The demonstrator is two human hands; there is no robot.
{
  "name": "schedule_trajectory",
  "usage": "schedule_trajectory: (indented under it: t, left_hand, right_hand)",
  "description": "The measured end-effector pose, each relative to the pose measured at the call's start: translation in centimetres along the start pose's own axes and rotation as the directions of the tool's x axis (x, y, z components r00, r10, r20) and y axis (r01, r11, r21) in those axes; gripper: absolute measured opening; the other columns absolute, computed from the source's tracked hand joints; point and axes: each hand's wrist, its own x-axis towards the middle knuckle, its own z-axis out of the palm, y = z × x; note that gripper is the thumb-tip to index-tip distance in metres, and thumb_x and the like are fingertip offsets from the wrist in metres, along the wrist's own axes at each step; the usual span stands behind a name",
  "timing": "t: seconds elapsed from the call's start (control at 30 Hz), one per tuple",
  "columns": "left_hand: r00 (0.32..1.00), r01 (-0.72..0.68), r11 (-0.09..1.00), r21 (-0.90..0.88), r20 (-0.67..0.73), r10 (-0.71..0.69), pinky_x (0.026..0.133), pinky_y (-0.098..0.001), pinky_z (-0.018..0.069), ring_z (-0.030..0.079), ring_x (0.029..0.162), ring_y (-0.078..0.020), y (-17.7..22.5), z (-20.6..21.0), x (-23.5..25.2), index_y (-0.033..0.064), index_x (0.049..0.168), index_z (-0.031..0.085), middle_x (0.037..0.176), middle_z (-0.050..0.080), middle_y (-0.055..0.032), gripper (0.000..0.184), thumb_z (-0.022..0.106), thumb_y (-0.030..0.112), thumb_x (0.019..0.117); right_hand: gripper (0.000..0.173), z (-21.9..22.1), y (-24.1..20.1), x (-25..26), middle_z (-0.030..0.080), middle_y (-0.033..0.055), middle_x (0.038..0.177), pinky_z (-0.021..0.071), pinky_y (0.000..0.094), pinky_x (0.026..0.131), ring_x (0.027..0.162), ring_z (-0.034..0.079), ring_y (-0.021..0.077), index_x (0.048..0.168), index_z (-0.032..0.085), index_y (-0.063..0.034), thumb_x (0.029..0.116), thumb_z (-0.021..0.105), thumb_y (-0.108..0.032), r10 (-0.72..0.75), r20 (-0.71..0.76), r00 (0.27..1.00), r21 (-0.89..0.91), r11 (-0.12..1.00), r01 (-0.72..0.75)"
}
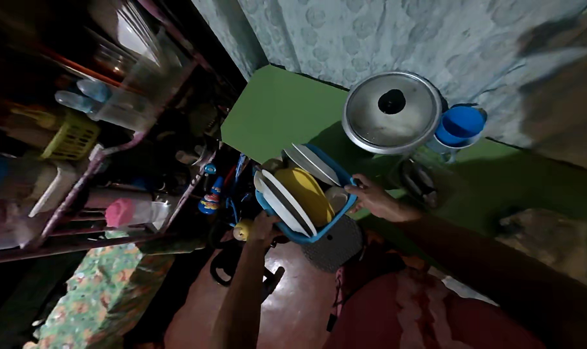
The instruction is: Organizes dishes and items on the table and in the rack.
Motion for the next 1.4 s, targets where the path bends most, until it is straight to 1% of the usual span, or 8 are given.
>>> schedule_trajectory:
  t: [0.27, 0.43, 0.63, 0.77, 0.93, 1.1, 1.23, 1.4]
  left_hand:
    - [1.000, 0.004, 0.996, 0.089, 0.003, -0.005, 0.063, -0.0366, 0.0582, 0.066, 0.080, -0.0196, -4.7, 2.0, -5.5, 0.0022, 0.138, 0.044, 0.104, 0.064, -0.0131, 0.039, 0.052, 0.001, 0.1001]
    - [0.998, -0.054, 0.985, 0.162, -0.003, 0.055, 0.064, -0.0296, 0.0573, 0.064, 0.076, -0.0100, -7.4, 6.0, -11.4, 0.0010, 0.132, 0.048, 0.097, 0.063, -0.0052, 0.027, 0.045, 0.002, 0.1045]
    - [0.973, -0.225, 0.899, 0.376, 0.130, 0.190, 0.075, -0.0271, 0.0574, 0.064, 0.083, -0.0066, -11.2, 10.8, -15.7, -0.0033, 0.127, 0.052, 0.100, 0.064, -0.0068, 0.025, 0.046, 0.000, 0.1028]
    - [0.934, -0.356, 0.703, 0.616, 0.245, 0.259, 0.097, -0.0361, 0.0512, 0.063, 0.107, -0.0174, -12.6, 15.4, -19.1, -0.0086, 0.133, 0.054, 0.119, 0.064, -0.0196, 0.034, 0.055, 0.002, 0.1002]
    - [0.924, -0.312, 0.831, 0.460, 0.351, 0.152, 0.076, -0.0270, 0.0580, 0.065, 0.086, -0.0062, -13.5, 23.7, -23.3, -0.0033, 0.128, 0.053, 0.102, 0.066, -0.0059, 0.029, 0.053, -0.001, 0.0994]
    - [0.856, -0.316, 0.802, 0.508, 0.518, 0.009, 0.071, -0.0262, 0.0578, 0.065, 0.080, -0.0066, -14.4, 30.0, -23.9, -0.0026, 0.127, 0.054, 0.096, 0.065, -0.0040, 0.027, 0.052, 0.006, 0.1015]
    - [0.813, -0.275, 0.765, 0.582, 0.566, -0.139, 0.066, -0.0285, 0.0567, 0.064, 0.077, -0.0098, -14.3, 34.3, -24.0, 0.0001, 0.134, 0.049, 0.098, 0.064, -0.0061, 0.031, 0.050, 0.004, 0.1035]
    - [0.766, -0.314, 0.775, 0.549, 0.629, -0.135, 0.068, -0.0323, 0.0585, 0.066, 0.082, -0.0131, -14.1, 37.4, -21.5, 0.0006, 0.135, 0.050, 0.103, 0.066, -0.0086, 0.034, 0.052, 0.005, 0.1016]
  right_hand:
    - [0.046, -2.4, 4.7, -5.4, 0.059, 0.0235, 0.116, 0.0614, 0.0386, 0.068, 0.080, 0.070, 0.0247, 0.139, 0.038, 0.0061, 0.0976, 0.056, 0.003, 0.064, 0.041, 0.997, -0.263, 0.963, -0.051]
    - [0.040, -6.3, 7.7, -12.3, 0.060, 0.0245, 0.119, 0.0547, 0.0473, 0.087, 0.103, 0.064, 0.0312, 0.136, 0.046, 0.0043, 0.1001, 0.059, -0.009, -0.009, 0.065, 0.998, -0.372, 0.928, 0.033]
    - [0.050, -11.3, 12.4, -21.1, 0.058, 0.0279, 0.130, 0.0528, 0.0508, 0.097, 0.114, 0.063, 0.0364, 0.144, 0.042, 0.0063, 0.0990, 0.060, -0.005, 0.052, -0.039, 0.998, -0.280, 0.958, -0.061]
    - [0.052, -14.6, 16.3, -27.9, 0.057, 0.0269, 0.133, 0.0534, 0.0506, 0.097, 0.115, 0.063, 0.0356, 0.147, 0.039, 0.0037, 0.1005, 0.059, -0.009, 0.100, -0.119, 0.988, -0.200, 0.972, -0.123]
    - [0.057, -18.5, 22.4, -35.0, 0.054, 0.0291, 0.136, 0.0534, 0.0500, 0.098, 0.117, 0.062, 0.0372, 0.148, 0.038, 0.0054, 0.0988, 0.063, -0.009, 0.134, -0.286, 0.949, -0.092, 0.982, -0.166]
    - [0.057, -20.8, 27.4, -40.5, 0.059, 0.0241, 0.128, 0.0597, 0.0458, 0.082, 0.100, 0.069, 0.0298, 0.146, 0.037, 0.0024, 0.0969, 0.063, -0.009, 0.149, -0.430, 0.890, 0.073, 0.989, -0.130]
    - [0.057, -21.5, 29.5, -42.9, 0.060, 0.0257, 0.127, 0.0588, 0.0470, 0.083, 0.100, 0.068, 0.0310, 0.145, 0.039, 0.0050, 0.0953, 0.065, -0.007, 0.206, -0.513, 0.833, 0.158, 0.977, -0.144]
    - [0.059, -21.9, 30.8, -42.6, 0.058, 0.0250, 0.131, 0.0596, 0.0436, 0.086, 0.103, 0.068, 0.0286, 0.145, 0.039, 0.0058, 0.0941, 0.066, -0.005, 0.172, -0.612, 0.772, 0.209, 0.977, -0.053]
